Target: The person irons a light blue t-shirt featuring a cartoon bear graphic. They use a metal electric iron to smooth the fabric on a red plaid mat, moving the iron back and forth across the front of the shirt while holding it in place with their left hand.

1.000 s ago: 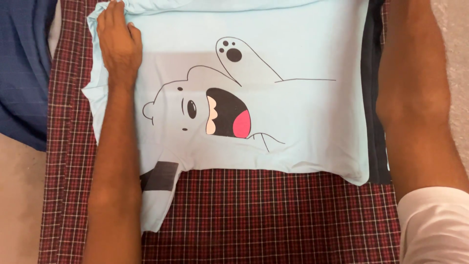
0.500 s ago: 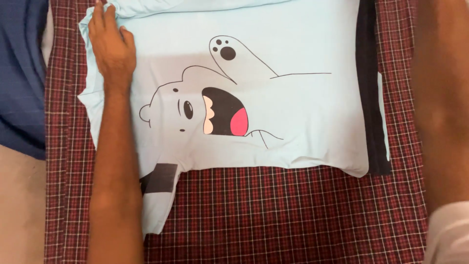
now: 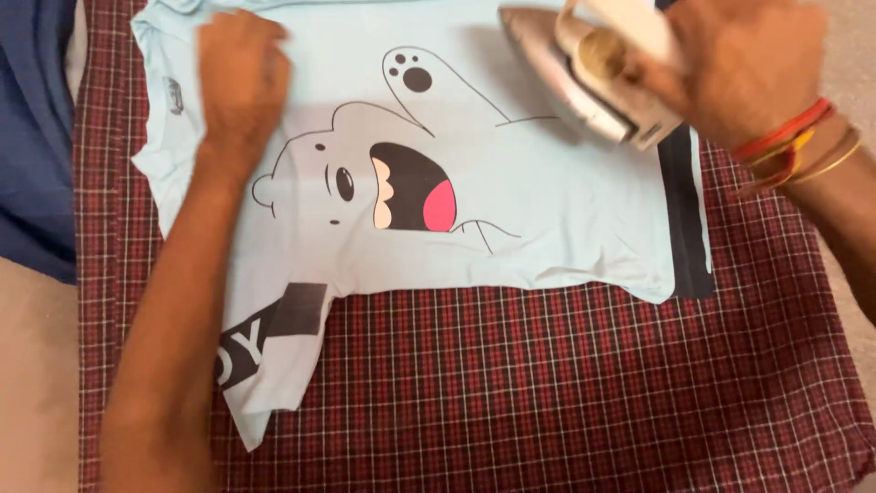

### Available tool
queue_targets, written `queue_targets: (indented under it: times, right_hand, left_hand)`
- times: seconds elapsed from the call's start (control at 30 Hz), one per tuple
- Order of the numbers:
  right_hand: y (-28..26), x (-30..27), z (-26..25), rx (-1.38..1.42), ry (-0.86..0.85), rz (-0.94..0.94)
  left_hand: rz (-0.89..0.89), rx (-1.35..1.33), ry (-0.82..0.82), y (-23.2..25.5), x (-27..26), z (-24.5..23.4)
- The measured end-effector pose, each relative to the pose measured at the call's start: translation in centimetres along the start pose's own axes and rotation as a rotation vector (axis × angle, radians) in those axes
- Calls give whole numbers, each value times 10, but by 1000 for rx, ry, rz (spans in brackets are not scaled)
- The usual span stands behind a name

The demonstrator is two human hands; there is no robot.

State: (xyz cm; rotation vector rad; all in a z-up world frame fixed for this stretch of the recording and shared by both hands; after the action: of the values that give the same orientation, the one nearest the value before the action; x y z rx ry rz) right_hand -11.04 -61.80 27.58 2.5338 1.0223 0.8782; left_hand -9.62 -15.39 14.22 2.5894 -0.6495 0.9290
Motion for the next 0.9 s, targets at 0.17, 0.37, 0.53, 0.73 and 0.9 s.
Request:
queue_targets:
  times: [0.17,0.37,0.53,0.73,0.9]
  right_hand:
    - [-33,-15,-10,72,-107,-133]
    - [-64,-11,4,444,-213,-64]
    - [-86,11,36,560,-382,109]
    - [-128,59,66,441,-168,169]
    - [-154,99,76,411,-153,206]
  left_hand:
    - [-65,-368,-272,119,-21,14]
    - [34,-322,-440,199,-45,-11]
    - [-113,-228,-497,128,-49,18]
    - [-227,-162,-104,-3,-55,17]
    - [-182,-28,-40,4,-55,14]
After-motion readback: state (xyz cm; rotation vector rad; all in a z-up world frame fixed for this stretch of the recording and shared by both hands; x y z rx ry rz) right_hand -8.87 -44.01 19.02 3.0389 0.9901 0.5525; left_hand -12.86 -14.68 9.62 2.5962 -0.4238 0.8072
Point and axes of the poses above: each hand's wrist, its own x-axis towards the middle knuckle, its own z-axis out of the palm, y = z × x, the point moved 3 cm from there along x, towards the middle knuckle, and after that the axes turned 2 degrees about -x, right-handed, at the moved point
